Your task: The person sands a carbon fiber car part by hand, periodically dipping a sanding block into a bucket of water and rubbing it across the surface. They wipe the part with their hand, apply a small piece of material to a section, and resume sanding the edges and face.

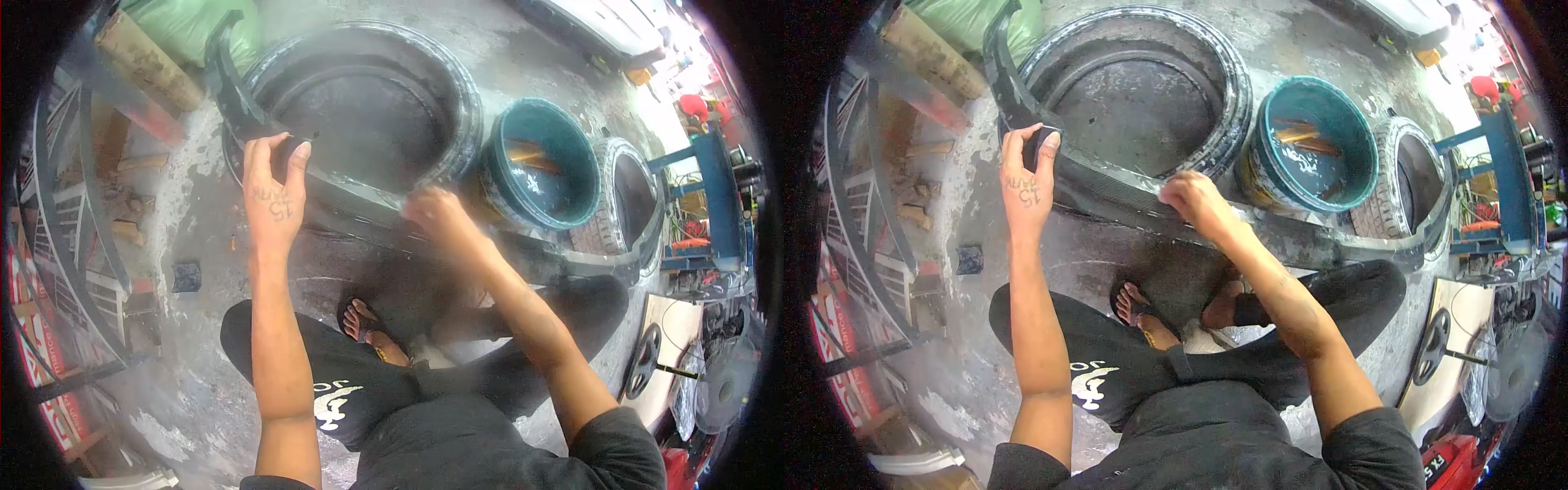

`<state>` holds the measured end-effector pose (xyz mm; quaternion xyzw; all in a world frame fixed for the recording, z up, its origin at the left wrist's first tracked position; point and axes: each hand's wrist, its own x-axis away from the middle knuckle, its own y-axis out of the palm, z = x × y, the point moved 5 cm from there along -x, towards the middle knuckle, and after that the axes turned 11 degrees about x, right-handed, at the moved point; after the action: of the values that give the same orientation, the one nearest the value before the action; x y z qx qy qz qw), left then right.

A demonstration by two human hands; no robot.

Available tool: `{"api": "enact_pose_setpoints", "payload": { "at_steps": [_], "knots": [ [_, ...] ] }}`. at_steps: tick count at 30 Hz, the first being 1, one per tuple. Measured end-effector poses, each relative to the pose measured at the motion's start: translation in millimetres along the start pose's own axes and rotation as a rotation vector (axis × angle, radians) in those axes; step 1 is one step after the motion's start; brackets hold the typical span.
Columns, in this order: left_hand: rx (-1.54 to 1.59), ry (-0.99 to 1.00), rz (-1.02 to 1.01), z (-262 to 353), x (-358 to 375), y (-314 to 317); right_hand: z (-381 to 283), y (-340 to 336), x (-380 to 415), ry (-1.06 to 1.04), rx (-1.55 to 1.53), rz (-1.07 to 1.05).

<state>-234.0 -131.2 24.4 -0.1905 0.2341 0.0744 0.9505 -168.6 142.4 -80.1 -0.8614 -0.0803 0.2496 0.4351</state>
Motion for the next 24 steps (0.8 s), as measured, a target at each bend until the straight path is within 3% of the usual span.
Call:
{"api": "enact_pose_setpoints", "payload": {
  "at_steps": [4,6,9,11,13,15,17,19,24],
  "knots": [
    [-0.008,-0.005,0.021,-6,1,-3,-9,3,3,-0.029,0.068,0.000],
    [-0.025,0.013,0.005,-2,-4,1,-32,44,-55,-0.042,0.121,-0.099],
    [-0.009,0.009,0.014,-4,-5,-4,-48,89,-122,-0.019,0.026,-0.052],
    [-0.021,0.014,0.061,-4,-7,-13,-48,103,-145,0.114,0.102,-0.095],
    [-0.050,0.022,0.092,-6,-8,-24,-36,100,-141,0.165,0.098,-0.158],
    [-0.081,0.024,0.128,-8,-7,-36,-35,74,-113,0.008,0.089,-0.072],
    [-0.033,-0.072,0.125,-15,-7,-42,-26,61,-83,-0.039,0.025,0.035],
    [-0.042,-0.042,0.138,-22,-7,-40,-28,60,-84,-0.065,0.027,0.060],
    [-0.049,0.006,0.097,-12,-10,-29,-41,112,-168,0.044,0.015,-0.036]
  ]
}}
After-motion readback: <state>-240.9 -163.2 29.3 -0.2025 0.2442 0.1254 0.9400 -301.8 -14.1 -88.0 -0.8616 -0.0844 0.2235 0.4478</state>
